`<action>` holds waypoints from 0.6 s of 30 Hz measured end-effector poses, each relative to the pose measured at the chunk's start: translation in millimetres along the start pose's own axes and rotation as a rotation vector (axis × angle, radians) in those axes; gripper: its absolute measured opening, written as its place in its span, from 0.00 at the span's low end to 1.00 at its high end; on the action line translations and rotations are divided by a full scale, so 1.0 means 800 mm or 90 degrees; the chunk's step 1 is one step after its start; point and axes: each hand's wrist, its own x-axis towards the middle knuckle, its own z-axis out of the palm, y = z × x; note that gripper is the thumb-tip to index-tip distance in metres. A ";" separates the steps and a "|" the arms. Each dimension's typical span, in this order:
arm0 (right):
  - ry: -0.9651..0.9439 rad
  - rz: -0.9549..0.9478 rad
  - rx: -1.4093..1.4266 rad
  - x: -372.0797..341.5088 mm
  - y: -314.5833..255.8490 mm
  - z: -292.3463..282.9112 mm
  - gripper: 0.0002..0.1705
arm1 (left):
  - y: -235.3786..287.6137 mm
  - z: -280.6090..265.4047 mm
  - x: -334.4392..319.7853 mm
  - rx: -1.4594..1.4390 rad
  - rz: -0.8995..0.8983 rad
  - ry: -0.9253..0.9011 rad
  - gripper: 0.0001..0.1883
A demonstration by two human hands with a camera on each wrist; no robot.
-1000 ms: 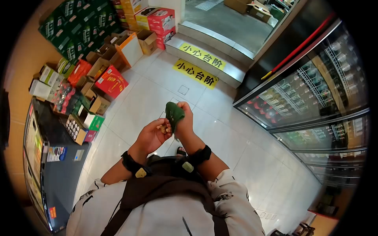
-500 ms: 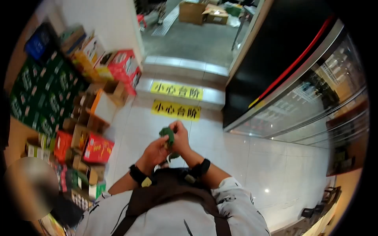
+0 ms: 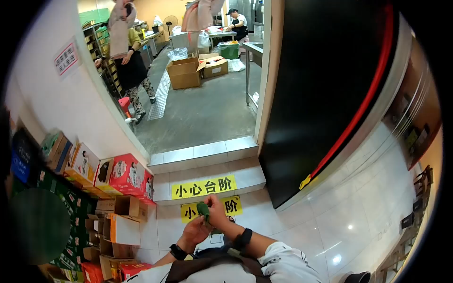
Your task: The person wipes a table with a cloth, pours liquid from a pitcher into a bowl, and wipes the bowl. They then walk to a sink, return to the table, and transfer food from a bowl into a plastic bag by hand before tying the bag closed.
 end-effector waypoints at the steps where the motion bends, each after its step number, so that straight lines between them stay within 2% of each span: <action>1: -0.007 -0.007 -0.018 0.029 0.000 -0.001 0.11 | 0.019 -0.005 0.024 -0.070 -0.009 -0.105 0.20; 2: 0.005 -0.021 -0.074 0.064 0.007 -0.004 0.11 | 0.033 -0.004 0.044 0.053 0.041 0.022 0.18; 3: -0.003 -0.059 -0.096 0.097 0.003 -0.008 0.11 | 0.052 0.022 0.070 0.047 0.044 0.085 0.18; 5: -0.010 -0.023 -0.080 0.149 -0.030 -0.011 0.10 | 0.091 0.046 0.120 0.128 0.023 0.146 0.16; 6: -0.001 -0.020 -0.068 0.175 -0.038 -0.013 0.10 | 0.110 0.032 0.140 0.136 0.012 0.154 0.16; 8: -0.015 -0.040 -0.134 0.227 -0.052 -0.021 0.10 | 0.148 -0.010 0.184 0.114 -0.013 0.058 0.14; 9: -0.011 -0.036 -0.133 0.249 -0.053 -0.025 0.10 | 0.160 0.002 0.202 0.112 -0.018 0.061 0.14; 11: -0.012 0.019 -0.003 0.296 -0.053 -0.032 0.10 | 0.185 0.040 0.238 0.207 0.020 0.146 0.11; 13: 0.009 0.002 0.048 0.337 -0.058 -0.041 0.10 | 0.212 0.036 0.270 0.141 0.014 0.140 0.10; 15: 0.074 -0.009 0.186 0.376 -0.065 -0.053 0.10 | 0.239 0.031 0.307 0.125 -0.026 0.196 0.07; 16: 0.085 -0.052 0.197 0.398 -0.055 -0.064 0.10 | 0.256 0.029 0.328 0.142 -0.019 0.247 0.08; 17: 0.096 -0.055 0.196 0.416 -0.051 -0.075 0.10 | 0.275 0.028 0.348 0.142 -0.030 0.243 0.08; 18: 0.117 -0.045 0.194 0.433 -0.050 -0.087 0.10 | 0.297 0.046 0.374 0.089 -0.030 0.245 0.13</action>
